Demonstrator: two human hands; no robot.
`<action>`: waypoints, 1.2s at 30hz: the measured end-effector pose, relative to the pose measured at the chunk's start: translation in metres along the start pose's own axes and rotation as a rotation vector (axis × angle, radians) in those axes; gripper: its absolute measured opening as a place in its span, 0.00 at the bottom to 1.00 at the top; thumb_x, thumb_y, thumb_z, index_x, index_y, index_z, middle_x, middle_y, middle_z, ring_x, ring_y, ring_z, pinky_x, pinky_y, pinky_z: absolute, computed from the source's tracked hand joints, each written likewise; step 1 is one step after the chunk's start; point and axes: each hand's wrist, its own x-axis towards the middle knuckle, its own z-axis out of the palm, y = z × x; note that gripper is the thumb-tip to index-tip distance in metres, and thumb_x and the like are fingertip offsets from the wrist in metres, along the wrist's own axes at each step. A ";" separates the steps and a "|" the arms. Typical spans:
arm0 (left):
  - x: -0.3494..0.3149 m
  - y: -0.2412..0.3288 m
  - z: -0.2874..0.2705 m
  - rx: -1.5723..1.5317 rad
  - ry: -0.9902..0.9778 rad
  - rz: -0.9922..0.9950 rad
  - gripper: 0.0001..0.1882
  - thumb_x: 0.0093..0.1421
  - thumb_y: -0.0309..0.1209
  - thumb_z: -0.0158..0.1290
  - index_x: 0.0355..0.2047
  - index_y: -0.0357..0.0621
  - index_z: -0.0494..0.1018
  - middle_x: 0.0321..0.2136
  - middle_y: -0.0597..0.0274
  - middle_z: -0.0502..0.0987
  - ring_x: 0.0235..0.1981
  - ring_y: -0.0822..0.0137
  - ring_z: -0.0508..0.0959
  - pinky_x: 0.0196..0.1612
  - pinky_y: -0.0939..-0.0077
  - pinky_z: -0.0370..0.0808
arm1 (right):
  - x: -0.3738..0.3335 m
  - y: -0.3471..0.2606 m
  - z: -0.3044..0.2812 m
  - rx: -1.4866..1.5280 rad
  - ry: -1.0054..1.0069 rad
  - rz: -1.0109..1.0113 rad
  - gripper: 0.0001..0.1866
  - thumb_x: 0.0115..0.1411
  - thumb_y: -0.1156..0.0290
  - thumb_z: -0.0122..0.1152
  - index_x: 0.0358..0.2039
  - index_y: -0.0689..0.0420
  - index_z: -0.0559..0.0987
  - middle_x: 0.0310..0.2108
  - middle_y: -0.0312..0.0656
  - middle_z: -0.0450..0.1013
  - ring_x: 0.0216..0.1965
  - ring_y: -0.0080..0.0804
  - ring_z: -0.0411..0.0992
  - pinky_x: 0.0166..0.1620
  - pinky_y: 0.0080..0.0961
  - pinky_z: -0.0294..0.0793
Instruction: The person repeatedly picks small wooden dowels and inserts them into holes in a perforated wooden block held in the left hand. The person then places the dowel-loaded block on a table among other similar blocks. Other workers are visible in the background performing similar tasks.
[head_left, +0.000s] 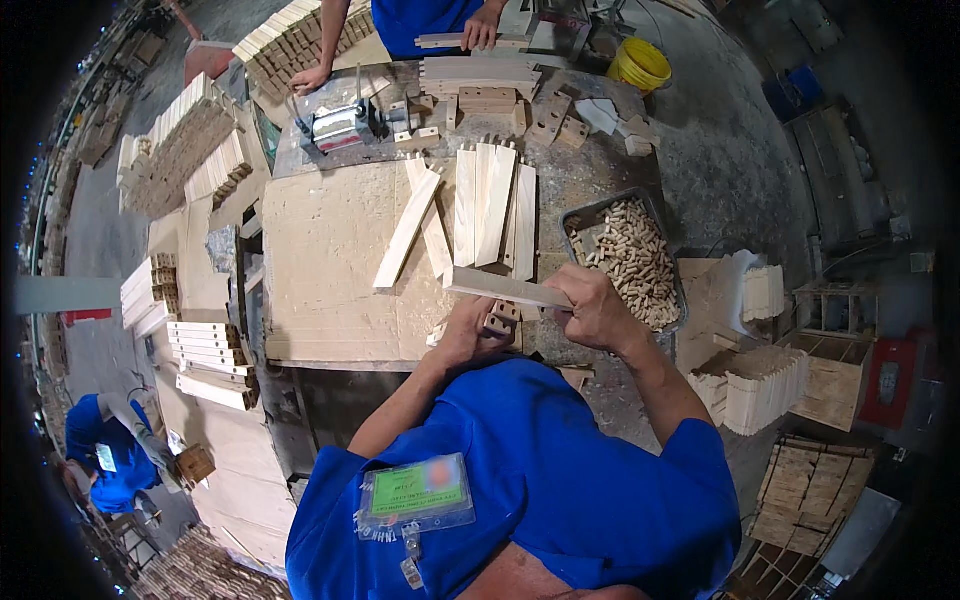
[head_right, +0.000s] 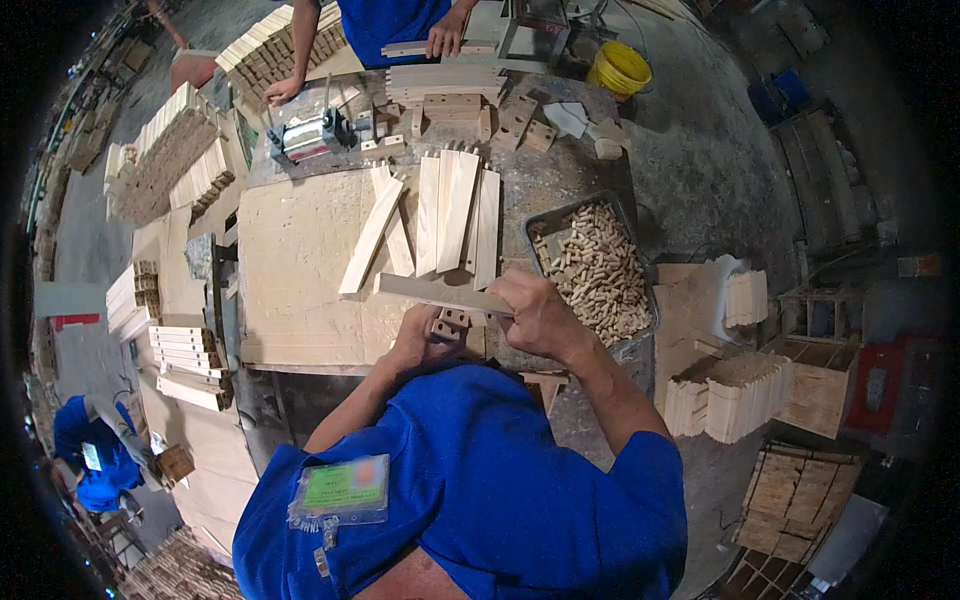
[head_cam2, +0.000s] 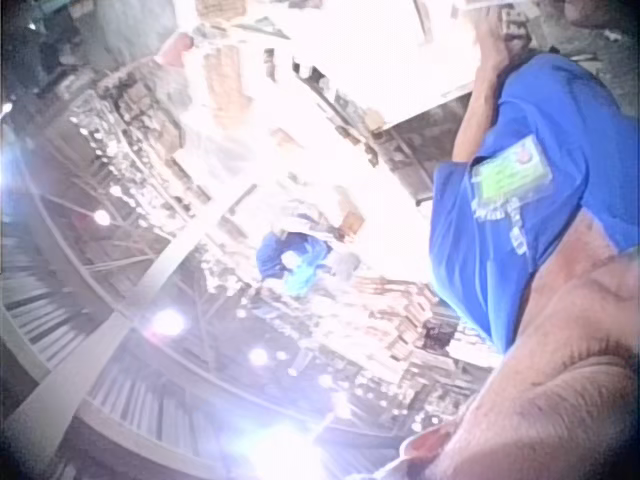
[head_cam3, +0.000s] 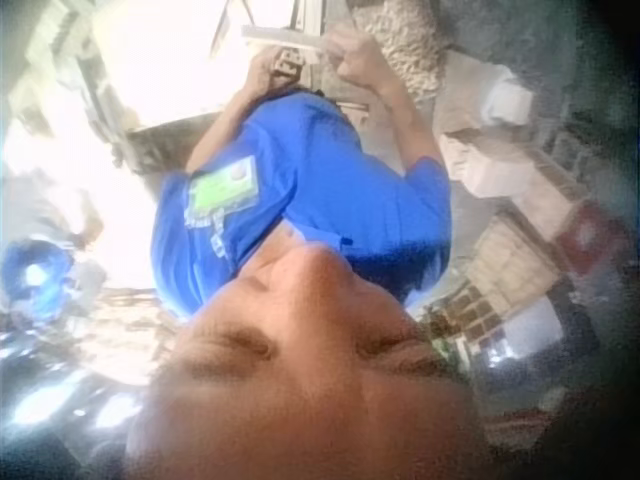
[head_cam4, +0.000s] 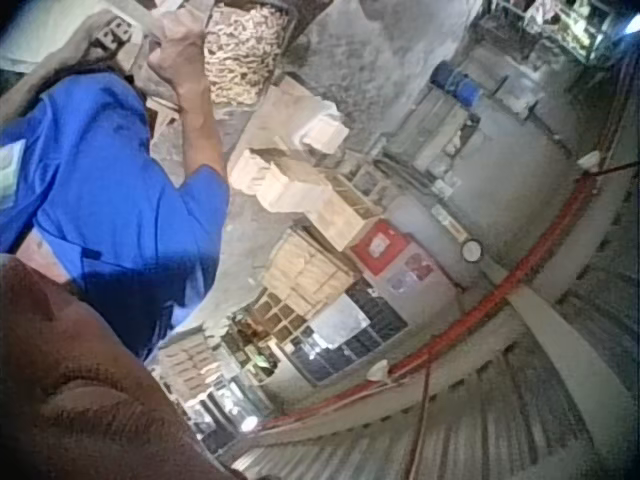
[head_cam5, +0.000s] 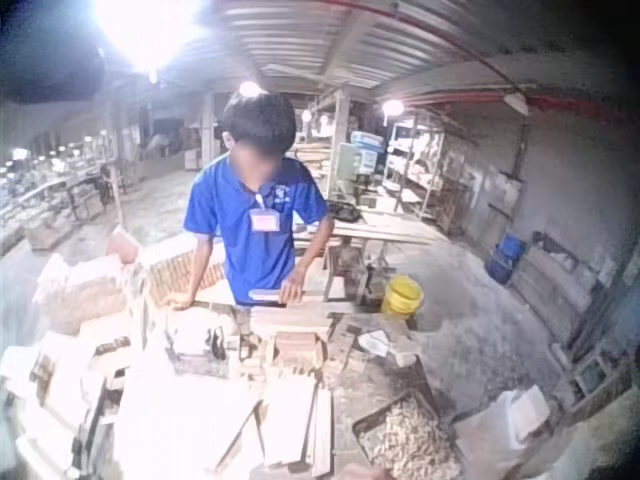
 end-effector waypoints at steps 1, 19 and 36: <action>0.001 0.000 0.002 -0.015 0.020 0.005 0.25 0.50 0.32 0.72 0.48 0.43 0.78 0.40 0.49 0.81 0.42 0.45 0.82 0.47 0.57 0.78 | 0.002 -0.002 -0.001 -0.017 -0.031 0.014 0.13 0.50 0.83 0.67 0.39 0.62 0.84 0.34 0.49 0.78 0.36 0.51 0.79 0.39 0.41 0.79; 0.002 0.009 -0.005 0.000 0.091 0.103 0.38 0.44 0.26 0.73 0.59 0.41 0.74 0.57 0.45 0.77 0.56 0.42 0.80 0.57 0.57 0.79 | 0.014 -0.029 0.034 -0.078 0.168 0.280 0.09 0.55 0.80 0.68 0.37 0.64 0.80 0.30 0.56 0.77 0.32 0.58 0.79 0.39 0.49 0.78; 0.001 0.000 -0.020 0.101 0.269 0.079 0.34 0.46 0.27 0.72 0.56 0.41 0.75 0.53 0.50 0.80 0.56 0.45 0.81 0.59 0.57 0.80 | 0.003 -0.029 0.023 0.510 0.178 0.570 0.13 0.66 0.70 0.74 0.47 0.64 0.86 0.31 0.33 0.79 0.31 0.17 0.73 0.37 0.24 0.76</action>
